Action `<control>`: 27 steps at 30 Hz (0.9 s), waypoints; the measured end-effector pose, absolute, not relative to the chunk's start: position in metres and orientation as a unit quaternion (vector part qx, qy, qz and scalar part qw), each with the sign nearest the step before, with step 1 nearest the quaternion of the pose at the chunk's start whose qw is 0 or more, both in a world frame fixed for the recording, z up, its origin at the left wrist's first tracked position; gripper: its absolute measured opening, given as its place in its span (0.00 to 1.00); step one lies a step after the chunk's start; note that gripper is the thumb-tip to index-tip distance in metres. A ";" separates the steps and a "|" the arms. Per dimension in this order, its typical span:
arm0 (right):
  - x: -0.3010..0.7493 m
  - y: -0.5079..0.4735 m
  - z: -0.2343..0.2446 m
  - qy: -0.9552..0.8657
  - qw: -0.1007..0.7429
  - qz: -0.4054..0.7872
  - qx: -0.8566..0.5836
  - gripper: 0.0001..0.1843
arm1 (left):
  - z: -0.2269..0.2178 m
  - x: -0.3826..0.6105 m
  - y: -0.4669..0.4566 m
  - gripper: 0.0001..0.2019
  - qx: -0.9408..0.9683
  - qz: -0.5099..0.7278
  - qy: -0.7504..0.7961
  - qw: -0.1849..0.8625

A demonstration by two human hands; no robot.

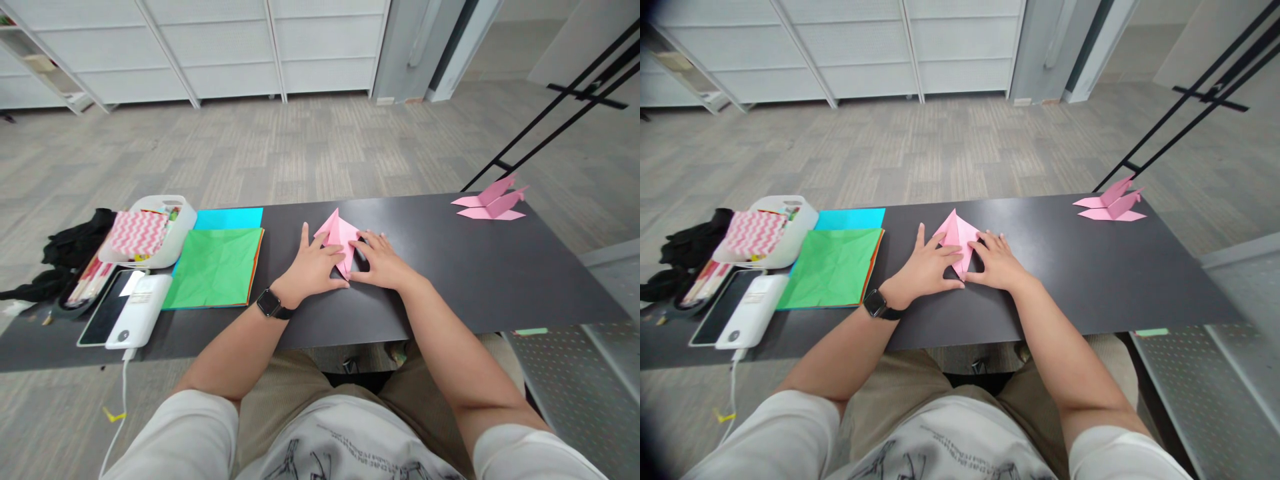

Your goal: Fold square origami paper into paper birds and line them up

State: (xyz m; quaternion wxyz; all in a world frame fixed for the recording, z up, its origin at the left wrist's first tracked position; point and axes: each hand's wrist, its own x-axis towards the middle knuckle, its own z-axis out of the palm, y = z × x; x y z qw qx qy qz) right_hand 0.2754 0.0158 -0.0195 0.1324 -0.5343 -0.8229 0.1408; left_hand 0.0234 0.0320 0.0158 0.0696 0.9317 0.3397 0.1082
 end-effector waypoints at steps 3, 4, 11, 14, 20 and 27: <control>0.273 0.019 -0.020 -0.809 0.171 0.131 -0.547 0.32 | 0.015 0.024 0.032 0.28 0.930 0.113 0.341 0.073; 0.271 0.021 -0.021 -0.805 0.185 0.125 -0.550 0.28 | 0.014 0.024 0.031 0.27 0.930 0.116 0.341 0.074; 0.274 0.029 -0.030 -0.804 0.193 0.114 -0.551 0.22 | 0.023 0.028 0.030 0.14 0.920 0.195 0.327 0.091; 0.278 0.029 -0.028 -0.803 0.192 0.124 -0.551 0.22 | 0.031 0.025 0.035 0.14 0.886 0.269 0.365 0.095; 0.280 0.030 -0.022 -0.797 0.194 0.139 -0.555 0.21 | 0.021 0.019 0.049 0.12 0.836 0.239 0.487 0.079; 0.278 0.027 -0.020 -0.798 0.195 0.147 -0.551 0.20 | 0.010 0.024 0.052 0.12 0.854 0.192 0.475 0.096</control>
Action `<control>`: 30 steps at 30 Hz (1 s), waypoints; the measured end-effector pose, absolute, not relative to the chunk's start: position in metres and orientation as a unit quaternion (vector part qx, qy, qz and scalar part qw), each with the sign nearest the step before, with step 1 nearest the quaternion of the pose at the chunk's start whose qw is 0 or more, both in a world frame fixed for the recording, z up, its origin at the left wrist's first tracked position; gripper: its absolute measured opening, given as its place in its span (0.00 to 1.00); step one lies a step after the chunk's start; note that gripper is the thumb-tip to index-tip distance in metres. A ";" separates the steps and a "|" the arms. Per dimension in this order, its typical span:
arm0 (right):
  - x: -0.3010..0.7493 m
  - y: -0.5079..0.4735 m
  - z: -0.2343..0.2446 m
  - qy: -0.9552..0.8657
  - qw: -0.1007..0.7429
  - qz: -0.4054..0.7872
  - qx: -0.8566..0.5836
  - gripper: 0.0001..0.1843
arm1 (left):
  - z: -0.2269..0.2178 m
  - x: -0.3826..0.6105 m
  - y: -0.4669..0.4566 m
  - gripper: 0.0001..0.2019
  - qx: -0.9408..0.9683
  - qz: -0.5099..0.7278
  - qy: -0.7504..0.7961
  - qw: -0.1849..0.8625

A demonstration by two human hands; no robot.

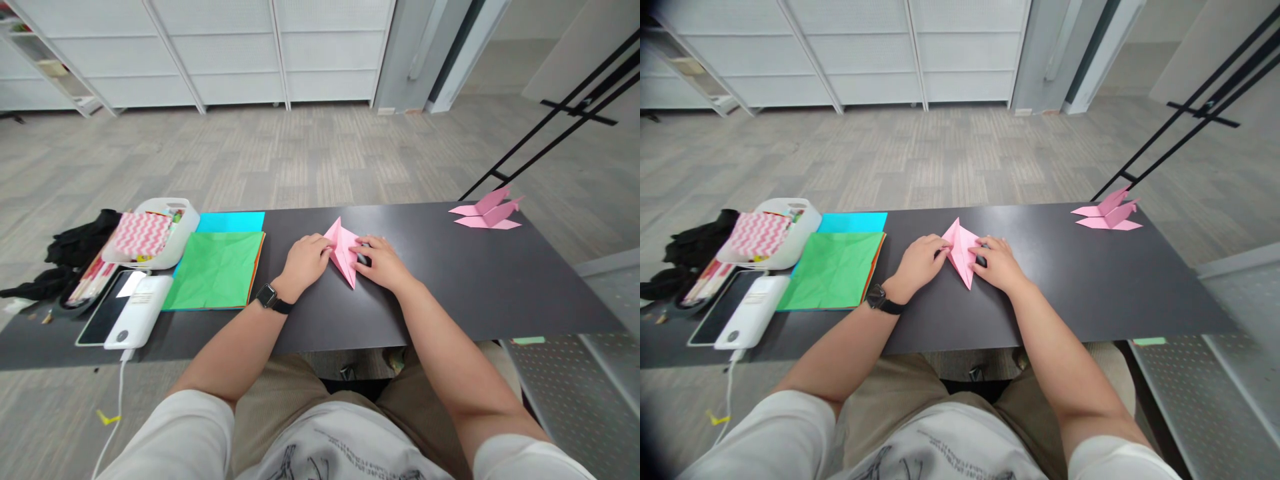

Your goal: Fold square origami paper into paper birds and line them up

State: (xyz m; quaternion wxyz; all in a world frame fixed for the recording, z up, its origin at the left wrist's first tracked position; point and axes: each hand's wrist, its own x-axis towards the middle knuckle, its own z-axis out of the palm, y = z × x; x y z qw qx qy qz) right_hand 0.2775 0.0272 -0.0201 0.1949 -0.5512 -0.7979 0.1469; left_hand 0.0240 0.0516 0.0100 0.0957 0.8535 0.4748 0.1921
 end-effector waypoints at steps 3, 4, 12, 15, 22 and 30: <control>0.276 0.025 -0.019 -0.799 0.196 0.150 -0.548 0.20 | 0.008 0.024 0.052 0.12 0.855 0.184 0.475 0.095; 0.276 0.025 -0.019 -0.801 0.196 0.151 -0.545 0.20 | 0.008 0.023 0.052 0.12 0.856 0.181 0.475 0.094; 0.275 0.024 -0.019 -0.812 0.199 0.161 -0.525 0.20 | 0.003 0.023 0.053 0.12 0.861 0.147 0.478 0.087; 0.274 0.024 -0.018 -0.814 0.198 0.162 -0.522 0.19 | 0.004 0.023 0.052 0.12 0.863 0.140 0.478 0.087; 0.275 0.024 -0.020 -0.814 0.194 0.159 -0.524 0.20 | 0.005 0.024 0.051 0.13 0.869 0.139 0.468 0.082; 0.275 0.023 -0.019 -0.814 0.202 0.160 -0.520 0.19 | 0.001 0.023 0.052 0.14 0.877 0.129 0.456 0.084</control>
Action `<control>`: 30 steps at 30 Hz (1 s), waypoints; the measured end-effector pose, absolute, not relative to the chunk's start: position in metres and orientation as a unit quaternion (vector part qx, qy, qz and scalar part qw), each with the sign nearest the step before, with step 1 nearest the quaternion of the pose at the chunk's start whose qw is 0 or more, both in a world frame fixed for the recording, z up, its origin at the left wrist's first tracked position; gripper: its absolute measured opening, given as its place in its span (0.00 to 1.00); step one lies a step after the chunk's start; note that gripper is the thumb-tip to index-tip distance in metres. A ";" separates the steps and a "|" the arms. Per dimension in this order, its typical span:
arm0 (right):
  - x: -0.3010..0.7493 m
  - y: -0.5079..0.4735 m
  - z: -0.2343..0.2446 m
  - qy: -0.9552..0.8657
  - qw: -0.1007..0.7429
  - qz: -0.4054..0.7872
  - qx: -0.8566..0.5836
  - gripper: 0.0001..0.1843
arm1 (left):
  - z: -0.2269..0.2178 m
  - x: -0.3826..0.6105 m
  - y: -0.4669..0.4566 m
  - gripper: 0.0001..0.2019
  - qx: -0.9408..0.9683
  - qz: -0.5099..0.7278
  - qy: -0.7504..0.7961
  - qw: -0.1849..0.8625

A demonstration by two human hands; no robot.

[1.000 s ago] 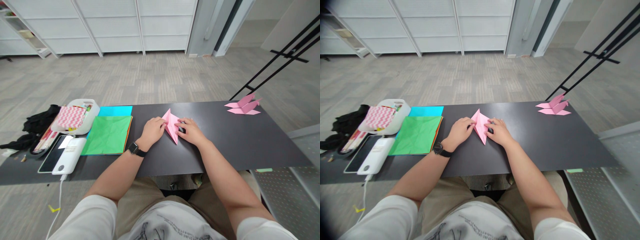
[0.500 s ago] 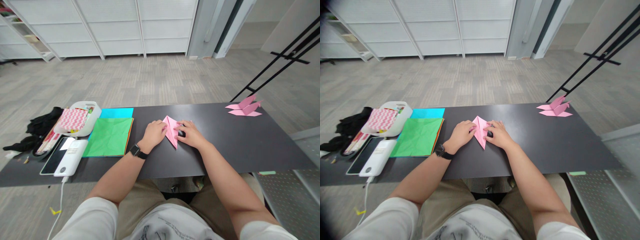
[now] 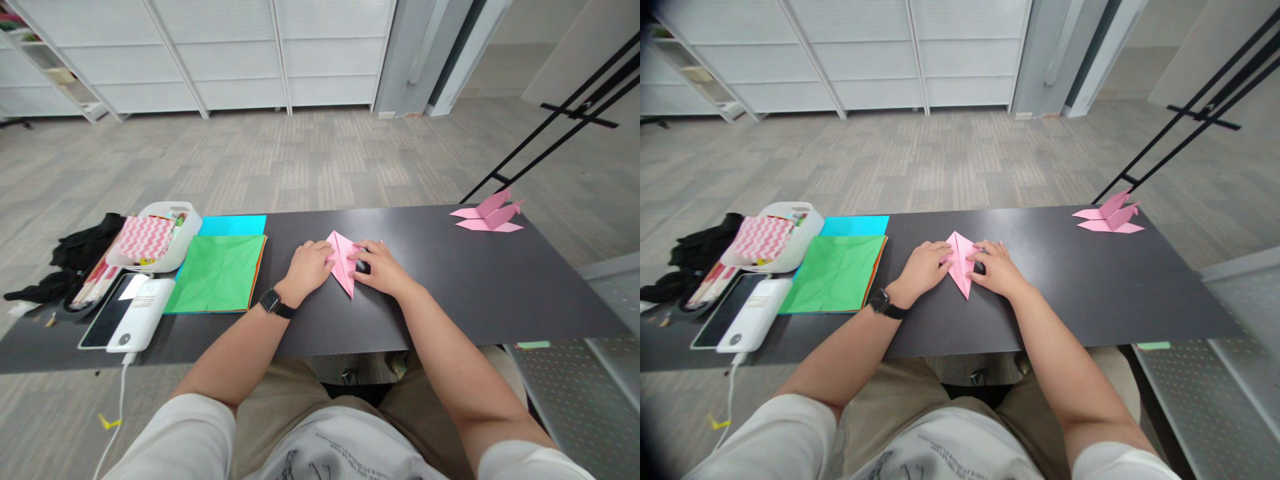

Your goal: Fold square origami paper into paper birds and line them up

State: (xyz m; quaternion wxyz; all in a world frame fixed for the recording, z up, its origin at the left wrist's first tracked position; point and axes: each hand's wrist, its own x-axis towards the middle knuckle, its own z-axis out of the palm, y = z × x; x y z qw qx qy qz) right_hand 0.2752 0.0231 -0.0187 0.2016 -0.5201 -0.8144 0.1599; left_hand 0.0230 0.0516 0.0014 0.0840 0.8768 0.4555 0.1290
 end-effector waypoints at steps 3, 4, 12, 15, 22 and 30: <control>0.275 0.023 -0.018 -0.815 0.198 0.162 -0.520 0.19 | 0.001 0.023 0.051 0.16 0.878 0.130 0.453 0.084; 0.275 0.023 -0.018 -0.815 0.197 0.163 -0.520 0.19 | 0.001 0.023 0.051 0.17 0.878 0.132 0.453 0.082; 0.277 0.024 -0.016 -0.811 0.211 0.154 -0.523 0.14 | -0.003 0.022 0.051 0.18 0.888 0.139 0.430 0.090; 0.277 0.026 -0.017 -0.804 0.219 0.152 -0.531 0.14 | -0.004 0.022 0.050 0.18 0.895 0.141 0.412 0.100; 0.276 0.027 -0.025 -0.804 0.201 0.144 -0.540 0.21 | -0.003 0.024 0.046 0.18 0.900 0.133 0.396 0.125; 0.271 0.025 -0.023 -0.808 0.189 0.138 -0.541 0.20 | -0.001 0.024 0.046 0.15 0.900 0.132 0.395 0.126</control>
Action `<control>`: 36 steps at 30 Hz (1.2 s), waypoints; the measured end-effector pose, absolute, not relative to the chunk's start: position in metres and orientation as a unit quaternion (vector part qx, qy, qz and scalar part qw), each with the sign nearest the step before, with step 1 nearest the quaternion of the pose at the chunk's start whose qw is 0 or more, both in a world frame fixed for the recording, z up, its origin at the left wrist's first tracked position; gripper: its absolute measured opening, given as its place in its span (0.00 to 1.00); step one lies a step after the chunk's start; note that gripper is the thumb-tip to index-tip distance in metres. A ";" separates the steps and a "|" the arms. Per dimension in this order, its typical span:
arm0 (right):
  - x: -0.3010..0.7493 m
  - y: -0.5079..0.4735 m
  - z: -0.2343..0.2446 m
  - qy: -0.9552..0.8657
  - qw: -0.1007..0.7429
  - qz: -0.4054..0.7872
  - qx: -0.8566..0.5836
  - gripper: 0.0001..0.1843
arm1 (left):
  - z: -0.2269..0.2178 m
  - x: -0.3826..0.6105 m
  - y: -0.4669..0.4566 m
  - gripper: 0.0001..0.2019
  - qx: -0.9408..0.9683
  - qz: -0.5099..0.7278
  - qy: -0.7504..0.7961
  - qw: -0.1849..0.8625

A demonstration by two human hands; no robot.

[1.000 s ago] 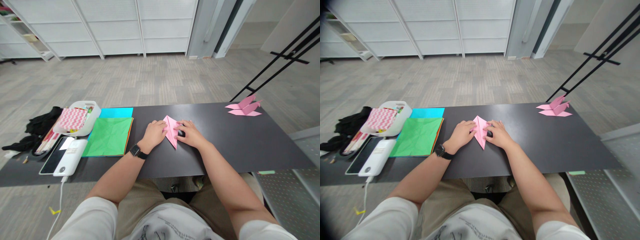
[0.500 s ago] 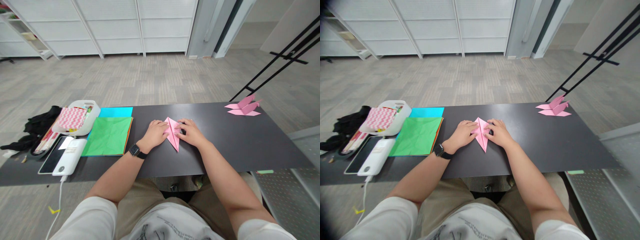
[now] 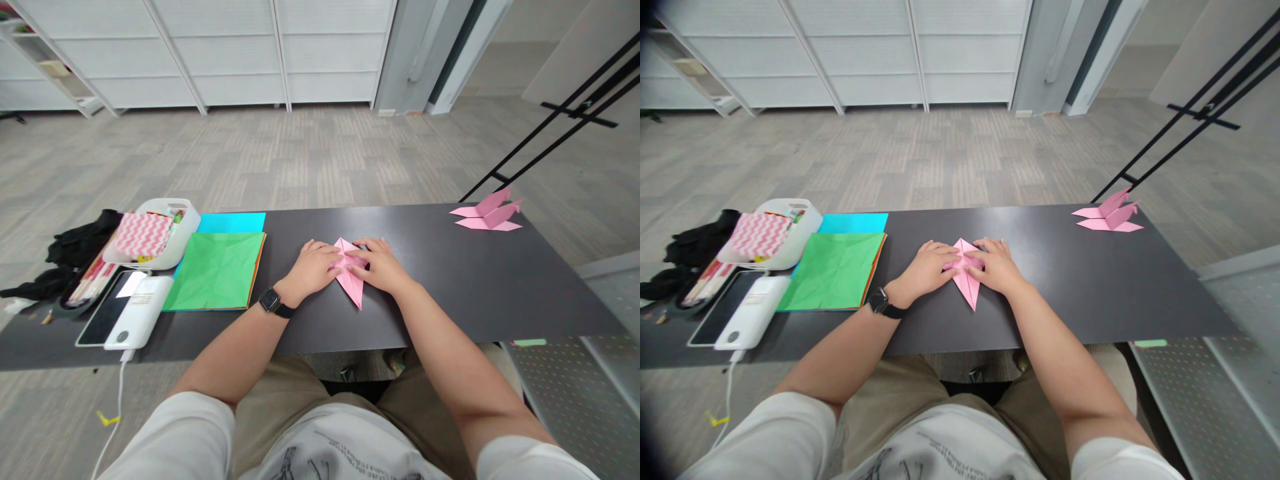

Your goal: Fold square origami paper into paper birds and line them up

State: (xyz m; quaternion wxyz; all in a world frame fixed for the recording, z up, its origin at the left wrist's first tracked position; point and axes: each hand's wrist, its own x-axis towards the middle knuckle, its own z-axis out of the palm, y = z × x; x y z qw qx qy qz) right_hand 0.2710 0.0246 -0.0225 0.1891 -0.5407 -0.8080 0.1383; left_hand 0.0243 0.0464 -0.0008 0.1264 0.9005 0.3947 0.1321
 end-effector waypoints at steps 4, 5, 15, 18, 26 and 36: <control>0.269 0.024 -0.023 -0.806 0.188 0.134 -0.545 0.23 | 0.001 0.023 0.047 0.14 0.902 0.119 0.395 0.129; 0.268 0.024 -0.023 -0.807 0.187 0.134 -0.544 0.24 | 0.001 0.022 0.047 0.15 0.902 0.115 0.395 0.131; 0.269 0.024 -0.022 -0.813 0.165 0.136 -0.542 0.24 | 0.005 0.017 0.052 0.22 0.899 0.068 0.405 0.152; 0.269 0.025 -0.023 -0.812 0.168 0.135 -0.542 0.23 | 0.006 0.015 0.053 0.24 0.892 0.058 0.422 0.150; 0.269 0.025 -0.022 -0.809 0.167 0.138 -0.546 0.22 | -0.005 0.022 0.049 0.26 0.885 0.069 0.451 0.092; 0.268 0.026 -0.021 -0.808 0.169 0.145 -0.545 0.23 | -0.010 0.042 0.056 0.26 0.862 0.081 0.497 0.058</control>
